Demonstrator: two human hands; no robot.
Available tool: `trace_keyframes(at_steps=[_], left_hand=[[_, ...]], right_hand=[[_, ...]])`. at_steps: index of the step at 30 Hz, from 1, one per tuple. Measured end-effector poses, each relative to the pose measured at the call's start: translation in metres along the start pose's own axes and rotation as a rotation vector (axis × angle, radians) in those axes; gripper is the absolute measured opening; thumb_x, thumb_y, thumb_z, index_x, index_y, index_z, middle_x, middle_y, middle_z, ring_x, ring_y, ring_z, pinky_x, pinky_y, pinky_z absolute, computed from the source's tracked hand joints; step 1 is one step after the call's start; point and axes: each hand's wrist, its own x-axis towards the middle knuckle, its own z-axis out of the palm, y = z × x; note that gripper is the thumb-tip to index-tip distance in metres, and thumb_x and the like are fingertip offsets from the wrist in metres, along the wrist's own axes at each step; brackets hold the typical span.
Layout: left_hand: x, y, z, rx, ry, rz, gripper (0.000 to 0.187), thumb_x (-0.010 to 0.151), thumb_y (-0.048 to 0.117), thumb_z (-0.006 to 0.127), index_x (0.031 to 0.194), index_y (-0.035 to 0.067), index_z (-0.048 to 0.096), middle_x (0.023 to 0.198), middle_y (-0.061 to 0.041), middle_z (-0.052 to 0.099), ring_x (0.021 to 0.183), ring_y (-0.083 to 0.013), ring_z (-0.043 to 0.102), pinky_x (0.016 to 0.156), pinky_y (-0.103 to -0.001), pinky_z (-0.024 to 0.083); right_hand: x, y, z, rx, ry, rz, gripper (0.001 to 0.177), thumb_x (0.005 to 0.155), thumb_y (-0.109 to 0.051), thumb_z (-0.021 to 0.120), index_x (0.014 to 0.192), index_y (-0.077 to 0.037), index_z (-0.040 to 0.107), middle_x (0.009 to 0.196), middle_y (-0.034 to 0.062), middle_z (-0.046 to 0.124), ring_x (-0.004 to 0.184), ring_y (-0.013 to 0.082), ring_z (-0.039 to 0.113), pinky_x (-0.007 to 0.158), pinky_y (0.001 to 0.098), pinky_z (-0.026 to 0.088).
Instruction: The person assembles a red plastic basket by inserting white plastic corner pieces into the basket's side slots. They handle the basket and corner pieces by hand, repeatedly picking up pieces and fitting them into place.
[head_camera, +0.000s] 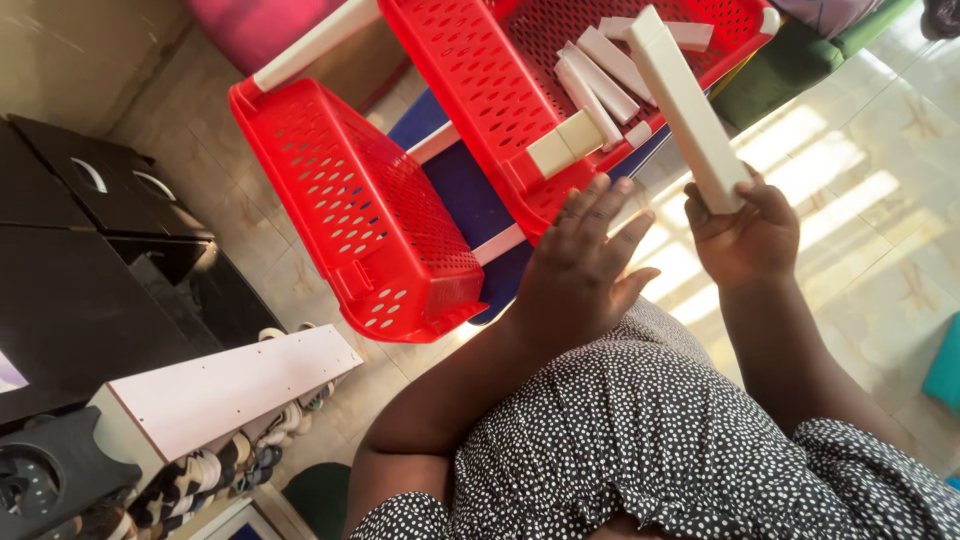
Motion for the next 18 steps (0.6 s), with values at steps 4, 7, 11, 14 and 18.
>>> trace_keyframes(at_steps=[4,7,11,14,18], left_hand=[[0.001,0.002,0.009,0.011,-0.022,0.015,0.053,0.096,0.036,0.075,0.136,0.005,0.060,0.153,-0.023,0.048,0.150,-0.0428,0.041,0.129,-0.055,0.032],[0.014,0.004,0.016,0.001,-0.058,-0.010,0.052,0.093,0.037,0.076,0.131,0.004,0.063,0.150,-0.022,0.051,0.148,-0.0422,0.043,0.127,-0.055,0.033],[0.033,0.009,0.028,0.021,-0.049,-0.032,0.051,0.094,0.036,0.075,0.130,0.003,0.065,0.147,-0.023,0.054,0.146,-0.0409,0.045,0.126,-0.053,0.034],[0.051,0.011,0.036,0.061,-0.014,-0.077,0.049,0.094,0.037,0.075,0.128,0.003,0.065,0.147,-0.024,0.055,0.145,-0.0403,0.047,0.125,-0.052,0.034],[0.073,0.014,0.047,0.101,0.013,-0.149,0.049,0.093,0.038,0.074,0.126,0.002,0.066,0.144,-0.023,0.056,0.144,-0.0402,0.047,0.126,-0.053,0.033]], right_hand=[[0.034,0.021,-0.053,-0.136,0.174,0.077,0.038,0.095,-0.015,0.064,0.130,-0.003,0.057,0.109,0.0135,0.070,0.098,0.0294,0.071,0.087,0.0394,0.057],[0.068,0.039,-0.083,-0.173,0.199,0.249,0.037,0.102,-0.022,0.067,0.129,0.002,0.058,0.104,0.0160,0.070,0.090,0.0259,0.067,0.079,0.0344,0.054],[0.106,0.048,-0.095,-0.294,0.058,0.319,0.040,0.105,-0.020,0.064,0.135,0.004,0.054,0.111,0.0159,0.068,0.102,0.0270,0.066,0.090,0.0389,0.056],[0.134,0.040,-0.085,-0.390,0.028,0.413,0.053,0.098,-0.019,0.060,0.139,0.010,0.047,0.120,0.0216,0.069,0.111,0.0318,0.070,0.095,0.0435,0.060],[0.184,0.034,-0.082,-0.678,0.075,0.414,0.059,0.097,-0.011,0.061,0.146,0.007,0.035,0.121,0.0249,0.063,0.107,0.0348,0.071,0.086,0.0467,0.061]])
